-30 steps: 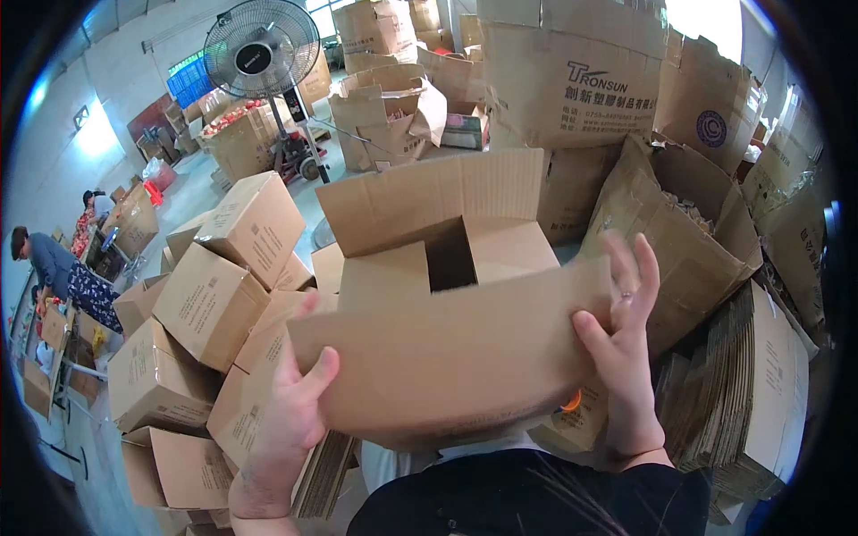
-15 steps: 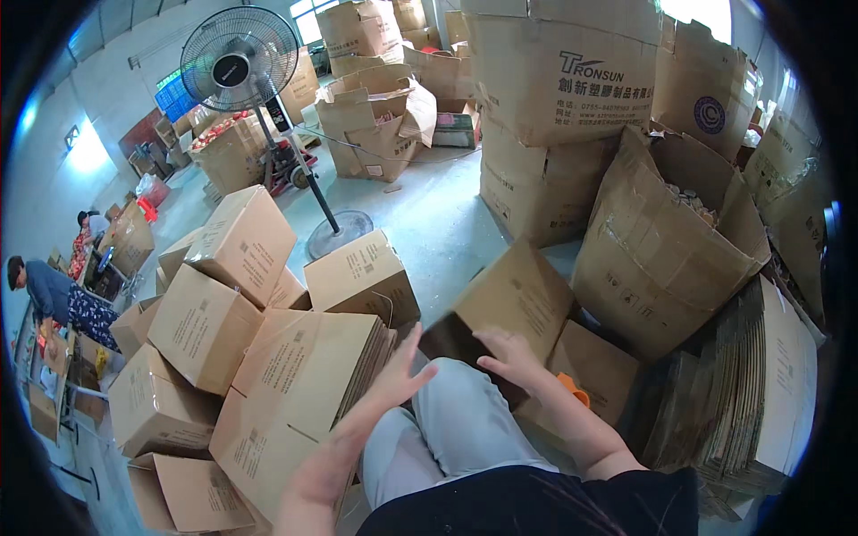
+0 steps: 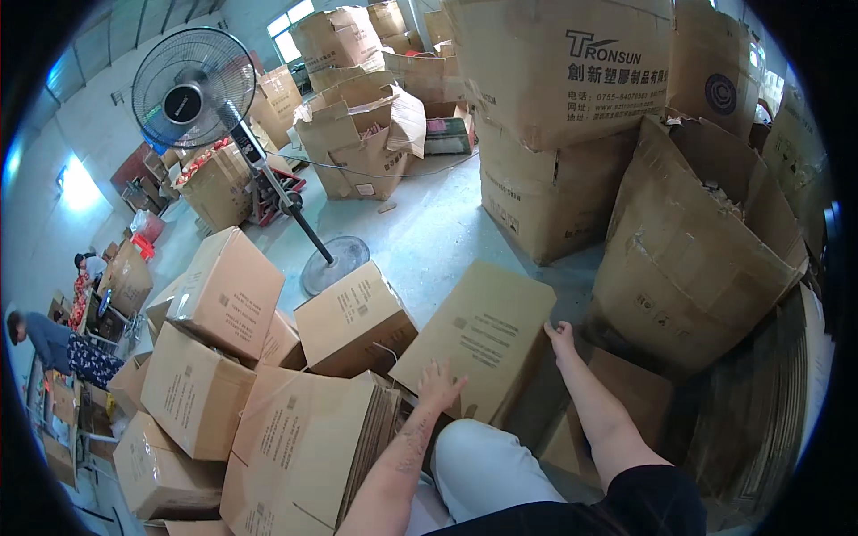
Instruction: The person assembles cardboard boxes and seals them with packing tape using a tape dispenser.
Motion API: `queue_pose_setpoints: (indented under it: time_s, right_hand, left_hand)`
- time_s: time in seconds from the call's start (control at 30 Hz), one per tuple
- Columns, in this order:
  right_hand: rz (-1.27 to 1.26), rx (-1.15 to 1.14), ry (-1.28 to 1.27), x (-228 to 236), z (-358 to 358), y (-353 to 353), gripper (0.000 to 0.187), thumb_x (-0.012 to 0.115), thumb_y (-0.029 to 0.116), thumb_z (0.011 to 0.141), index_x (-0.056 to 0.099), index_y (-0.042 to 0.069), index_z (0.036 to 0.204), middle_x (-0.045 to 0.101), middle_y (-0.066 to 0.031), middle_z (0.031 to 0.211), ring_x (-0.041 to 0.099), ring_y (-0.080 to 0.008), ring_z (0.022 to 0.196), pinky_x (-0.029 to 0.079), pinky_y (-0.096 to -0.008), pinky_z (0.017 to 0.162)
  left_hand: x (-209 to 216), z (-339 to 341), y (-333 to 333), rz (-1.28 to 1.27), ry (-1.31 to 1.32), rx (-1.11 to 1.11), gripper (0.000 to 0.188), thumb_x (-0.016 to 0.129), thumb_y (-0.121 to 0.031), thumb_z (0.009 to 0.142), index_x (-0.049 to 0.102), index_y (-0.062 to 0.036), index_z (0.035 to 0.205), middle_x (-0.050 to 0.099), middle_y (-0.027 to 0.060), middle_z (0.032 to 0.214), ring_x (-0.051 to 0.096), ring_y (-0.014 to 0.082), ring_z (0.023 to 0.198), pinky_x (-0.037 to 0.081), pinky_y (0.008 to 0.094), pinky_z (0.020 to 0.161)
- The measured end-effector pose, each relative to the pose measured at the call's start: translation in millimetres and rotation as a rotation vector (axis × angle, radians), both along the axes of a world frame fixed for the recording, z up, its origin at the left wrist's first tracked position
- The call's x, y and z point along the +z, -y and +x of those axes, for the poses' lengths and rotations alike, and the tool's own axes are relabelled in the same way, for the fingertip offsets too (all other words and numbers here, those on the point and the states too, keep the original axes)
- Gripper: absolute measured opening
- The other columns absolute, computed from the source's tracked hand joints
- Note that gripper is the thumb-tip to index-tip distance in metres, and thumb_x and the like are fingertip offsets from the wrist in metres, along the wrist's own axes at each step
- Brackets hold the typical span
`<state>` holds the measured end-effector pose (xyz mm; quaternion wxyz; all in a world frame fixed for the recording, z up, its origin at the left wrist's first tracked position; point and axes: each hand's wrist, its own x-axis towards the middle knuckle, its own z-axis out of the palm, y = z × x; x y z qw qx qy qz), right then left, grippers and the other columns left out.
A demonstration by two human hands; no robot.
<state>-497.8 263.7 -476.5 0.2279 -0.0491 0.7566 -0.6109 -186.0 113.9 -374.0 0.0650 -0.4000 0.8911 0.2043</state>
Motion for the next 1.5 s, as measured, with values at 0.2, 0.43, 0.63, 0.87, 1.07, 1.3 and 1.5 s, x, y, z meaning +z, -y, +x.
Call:
queue_pose_setpoints:
  time_s: [0.2,0.43,0.63,0.87,1.07,1.3,1.5]
  right_hand:
    - [-0.032,-0.243,0.426,-22,-54,53,0.089,0.076,0.045,0.083,0.03,0.005,0.148,0.042,-0.0142,0.146,0.043,-0.029,0.131,0.036,-0.0428,0.107]
    - [-0.275,-0.152,0.331,-9,-48,94,0.073,0.073,0.044,0.086,0.044,0.005,0.141,0.053,-0.0122,0.135,0.052,-0.0272,0.122,0.045,-0.0411,0.097]
    - [-0.68,0.126,0.239,132,11,84,0.049,0.069,0.036,0.092,0.057,0.0,0.123,0.061,-0.01,0.123,0.059,-0.0216,0.111,0.049,-0.0353,0.092]
    - [-0.871,0.063,-0.217,318,32,-45,0.043,0.064,0.04,0.094,0.051,0.008,0.119,0.057,-0.0075,0.125,0.057,-0.0223,0.112,0.05,-0.0431,0.093]
    - [-1.401,0.833,-0.807,488,116,-125,0.063,0.051,0.061,0.093,0.064,0.003,0.072,0.066,-0.0185,0.064,0.07,-0.0323,0.065,0.058,-0.043,0.073]
    - [-1.375,1.455,-0.767,523,198,-187,0.065,0.041,0.045,0.103,0.069,-0.01,0.084,0.07,-0.0232,0.08,0.072,-0.0376,0.083,0.057,-0.0455,0.086]
    - [-1.322,1.343,-0.206,518,254,-229,0.029,0.06,0.021,0.09,0.062,-0.001,0.109,0.06,-0.0292,0.118,0.063,-0.0438,0.11,0.049,-0.0526,0.098]
  left_hand:
    - [-35,16,-22,-0.054,0.088,-0.045,0.087,0.057,-0.07,0.082,0.028,-0.029,0.153,0.02,0.0219,0.158,0.023,0.0471,0.142,0.025,0.0616,0.11]
    - [-26,16,-7,0.015,0.064,0.008,0.085,0.055,-0.072,0.082,0.03,-0.0303,0.152,0.025,0.0221,0.155,0.026,0.0465,0.141,0.031,0.0559,0.109]
    - [54,27,14,0.16,-0.567,0.118,0.064,0.059,-0.047,0.093,0.044,-0.0093,0.142,0.039,0.0258,0.143,0.035,0.0438,0.135,0.034,0.0513,0.108]
    - [296,24,-14,-0.288,-1.321,0.035,0.073,0.064,-0.026,0.09,0.029,0.0002,0.148,0.029,0.0192,0.152,0.028,0.033,0.14,0.025,0.0467,0.113]
    - [415,121,-93,-0.048,-1.454,-0.149,0.085,0.059,-0.056,0.089,0.032,-0.0007,0.148,0.024,0.0216,0.157,0.023,0.0314,0.147,0.017,0.0438,0.118]
    - [434,223,-186,-0.236,-1.486,-0.547,0.063,0.04,-0.06,0.096,0.065,-0.0019,0.098,0.066,0.027,0.11,0.059,0.0346,0.119,0.034,0.0467,0.112]
    - [424,281,-241,-0.13,-1.415,-0.297,0.06,0.04,-0.051,0.099,0.065,0.0017,0.086,0.072,0.0203,0.083,0.069,0.0337,0.102,0.039,0.0435,0.108]
